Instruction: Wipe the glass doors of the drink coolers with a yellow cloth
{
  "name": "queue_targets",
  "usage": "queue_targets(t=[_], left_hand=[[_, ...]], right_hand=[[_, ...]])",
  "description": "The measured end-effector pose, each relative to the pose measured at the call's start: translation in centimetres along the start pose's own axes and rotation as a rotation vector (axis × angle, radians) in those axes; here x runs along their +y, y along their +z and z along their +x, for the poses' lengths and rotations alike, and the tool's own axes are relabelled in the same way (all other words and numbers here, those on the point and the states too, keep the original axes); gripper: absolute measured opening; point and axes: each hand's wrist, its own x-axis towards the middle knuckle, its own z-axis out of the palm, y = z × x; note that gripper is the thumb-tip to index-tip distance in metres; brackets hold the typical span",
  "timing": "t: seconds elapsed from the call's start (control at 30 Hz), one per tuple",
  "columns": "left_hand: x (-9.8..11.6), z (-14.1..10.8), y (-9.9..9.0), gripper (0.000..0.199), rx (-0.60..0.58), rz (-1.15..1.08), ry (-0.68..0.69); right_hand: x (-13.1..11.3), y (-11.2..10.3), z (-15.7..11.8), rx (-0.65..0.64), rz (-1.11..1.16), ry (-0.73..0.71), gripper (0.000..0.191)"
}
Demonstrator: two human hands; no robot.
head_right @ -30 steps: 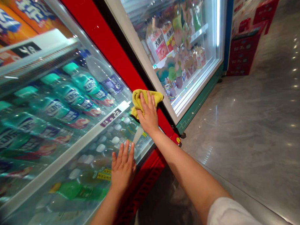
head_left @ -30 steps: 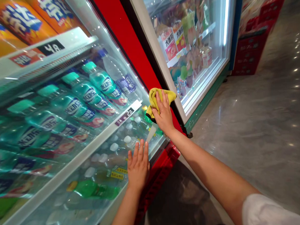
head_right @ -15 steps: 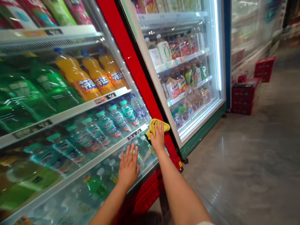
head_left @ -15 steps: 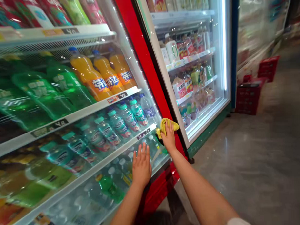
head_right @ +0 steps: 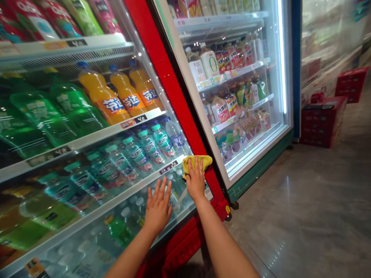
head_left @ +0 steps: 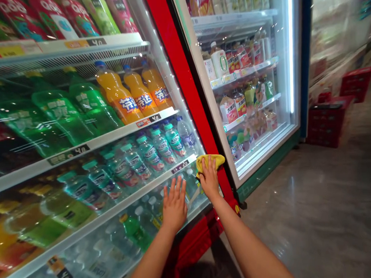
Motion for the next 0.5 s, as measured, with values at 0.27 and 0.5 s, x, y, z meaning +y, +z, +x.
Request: queue_targets(t=[0.27, 0.5], left_hand=[[-0.6, -0.9, -0.4, 0.090, 0.002, 0.001, -0.012], [-0.9, -1.5, -0.5, 0.090, -0.032, -0.040, -0.013]], right_hand=[[-1.1, 0.3, -1.4, 0.020, -0.052, 0.048, 0.089], [-1.7, -0.9, -2.1, -0.161, -0.058, -0.208, 0.086]])
